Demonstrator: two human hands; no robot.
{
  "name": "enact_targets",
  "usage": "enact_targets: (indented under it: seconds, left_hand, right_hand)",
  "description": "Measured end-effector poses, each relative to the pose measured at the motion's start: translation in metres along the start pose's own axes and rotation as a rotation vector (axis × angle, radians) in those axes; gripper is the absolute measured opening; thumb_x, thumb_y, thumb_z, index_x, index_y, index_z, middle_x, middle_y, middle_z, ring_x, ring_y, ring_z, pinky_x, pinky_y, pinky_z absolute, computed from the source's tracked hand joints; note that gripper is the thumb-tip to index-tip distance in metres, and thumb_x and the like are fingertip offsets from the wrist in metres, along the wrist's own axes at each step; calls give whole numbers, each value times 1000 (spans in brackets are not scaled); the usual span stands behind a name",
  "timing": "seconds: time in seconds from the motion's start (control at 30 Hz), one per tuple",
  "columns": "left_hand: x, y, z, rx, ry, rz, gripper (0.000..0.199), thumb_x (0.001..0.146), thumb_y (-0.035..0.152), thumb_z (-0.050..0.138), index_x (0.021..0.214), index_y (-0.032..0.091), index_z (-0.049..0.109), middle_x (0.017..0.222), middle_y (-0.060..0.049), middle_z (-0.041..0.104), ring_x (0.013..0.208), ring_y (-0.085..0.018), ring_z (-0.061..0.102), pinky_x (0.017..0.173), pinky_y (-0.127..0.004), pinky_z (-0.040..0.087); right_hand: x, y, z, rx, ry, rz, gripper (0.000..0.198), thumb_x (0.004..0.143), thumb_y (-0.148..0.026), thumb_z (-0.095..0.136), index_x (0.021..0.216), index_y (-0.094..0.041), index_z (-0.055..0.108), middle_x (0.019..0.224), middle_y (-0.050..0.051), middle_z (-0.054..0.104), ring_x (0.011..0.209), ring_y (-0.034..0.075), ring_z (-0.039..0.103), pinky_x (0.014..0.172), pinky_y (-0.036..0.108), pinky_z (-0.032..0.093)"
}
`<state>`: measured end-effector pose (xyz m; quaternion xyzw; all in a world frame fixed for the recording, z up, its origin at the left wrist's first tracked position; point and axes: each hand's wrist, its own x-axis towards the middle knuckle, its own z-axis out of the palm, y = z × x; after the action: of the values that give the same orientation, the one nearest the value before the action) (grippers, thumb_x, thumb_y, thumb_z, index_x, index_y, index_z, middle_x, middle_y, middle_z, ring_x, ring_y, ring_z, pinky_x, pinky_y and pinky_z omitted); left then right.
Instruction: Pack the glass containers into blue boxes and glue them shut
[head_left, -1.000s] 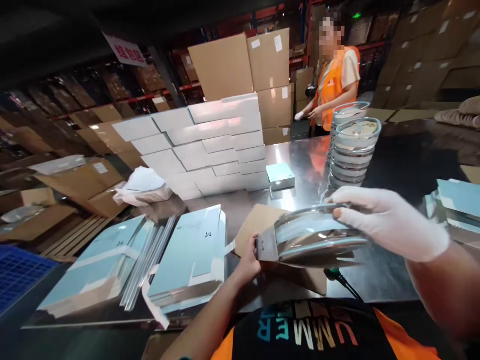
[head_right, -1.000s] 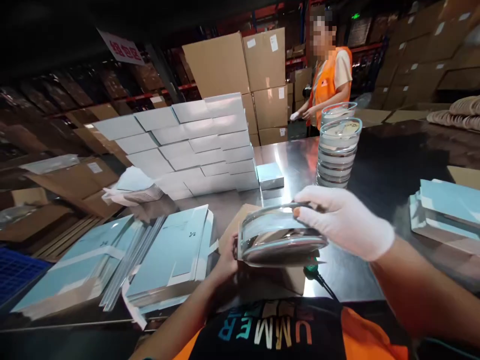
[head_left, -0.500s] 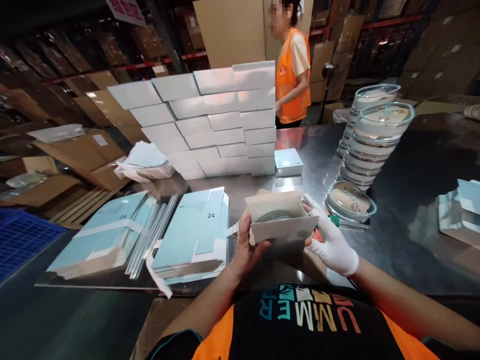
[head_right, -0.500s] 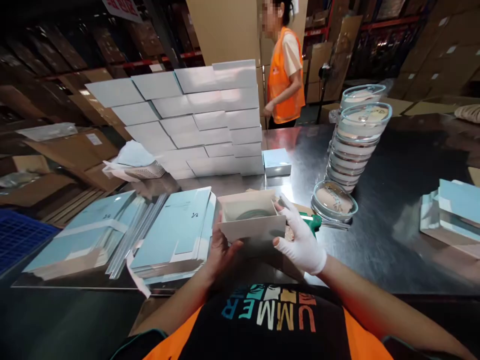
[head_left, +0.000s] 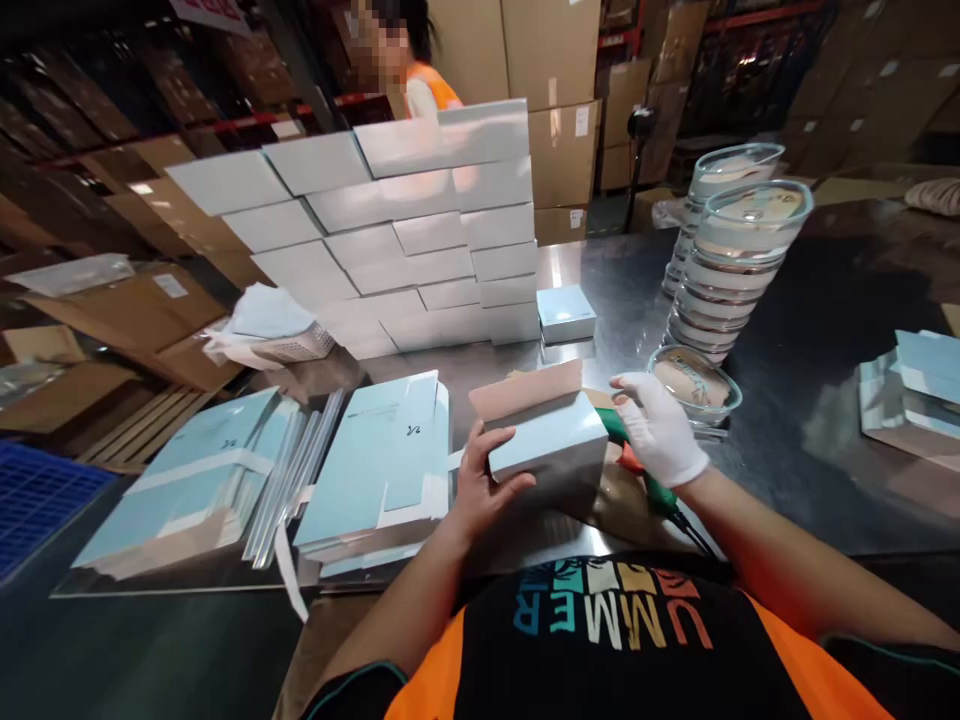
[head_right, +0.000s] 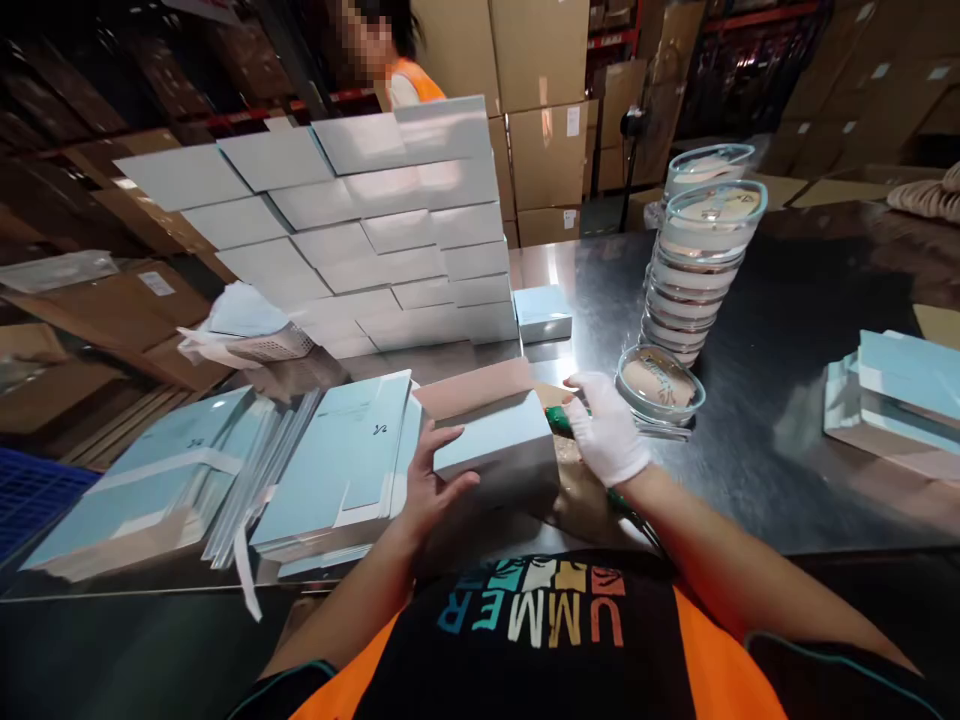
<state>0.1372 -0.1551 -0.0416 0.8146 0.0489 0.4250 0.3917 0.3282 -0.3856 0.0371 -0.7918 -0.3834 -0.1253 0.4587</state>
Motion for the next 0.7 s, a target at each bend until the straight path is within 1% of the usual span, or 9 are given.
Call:
enact_targets:
  seconds: [0.1, 0.17, 0.27, 0.33, 0.4, 0.47, 0.53, 0.6, 0.7]
  left_hand:
    - [5, 1, -7, 18, 118, -46, 68, 80, 76, 83, 122, 24, 77, 122, -12, 73, 137, -36, 60, 117, -50, 48]
    - [10, 1, -10, -14, 169, -35, 67, 81, 77, 82, 121, 23, 78, 120, -11, 74, 132, -34, 63, 114, -47, 50]
    - [15, 0, -12, -64, 182, 12, 63, 86, 77, 78, 119, 23, 78, 115, -10, 76, 127, -32, 66, 113, -45, 50]
    - [17, -1, -12, -63, 174, 21, 63, 87, 77, 76, 119, 22, 77, 115, -11, 77, 127, -32, 67, 113, -45, 50]
    - [17, 0, -11, -44, 181, 0, 66, 87, 79, 74, 119, 22, 77, 115, -11, 78, 127, -33, 68, 112, -46, 51]
    - [16, 3, -10, -31, 206, -33, 68, 86, 82, 73, 117, 21, 77, 114, -12, 78, 125, -33, 68, 111, -46, 51]
    - [16, 7, -8, -29, 239, -62, 69, 85, 83, 73, 114, 20, 77, 113, -11, 77, 123, -33, 69, 111, -46, 51]
    - [15, 12, -9, -36, 269, -77, 68, 86, 81, 73, 115, 20, 77, 114, -11, 77, 120, -33, 69, 110, -45, 51]
    - [13, 21, -16, -51, 319, -90, 65, 87, 79, 73, 115, 21, 78, 115, -10, 77, 119, -32, 70, 108, -43, 52]
  right_hand:
    - [11, 35, -35, -533, -303, 227, 36, 104, -41, 51, 112, -13, 74, 121, 22, 72, 118, 36, 69, 101, 44, 53]
    - [13, 53, -53, -688, -469, 398, 38, 107, -35, 48, 113, -11, 76, 124, 24, 73, 116, 36, 71, 94, 40, 53]
    - [5, 64, -66, -754, -466, 494, 41, 108, -30, 46, 124, -5, 74, 133, 30, 71, 119, 38, 72, 90, 40, 52]
    - [-7, 59, -64, -767, -470, 536, 45, 109, -36, 46, 128, -6, 74, 137, 29, 70, 122, 40, 71, 91, 41, 52]
    - [-19, 48, -55, -697, -571, 582, 49, 108, -48, 49, 125, -11, 77, 132, 25, 74, 118, 39, 73, 89, 41, 53]
    - [-28, 37, -43, -568, -687, 602, 46, 100, -52, 61, 121, -15, 79, 124, 21, 78, 111, 38, 76, 87, 40, 55]
    - [-33, 30, -33, -445, -689, 600, 39, 88, -39, 75, 120, -16, 79, 120, 19, 80, 108, 38, 77, 87, 40, 56]
    - [-35, 27, -27, -382, -597, 615, 39, 80, -21, 74, 118, -13, 78, 113, 19, 81, 102, 36, 78, 85, 38, 57]
    - [-41, 25, -27, -339, -486, 628, 46, 81, -14, 62, 126, -11, 73, 105, 14, 81, 92, 28, 79, 80, 33, 59]
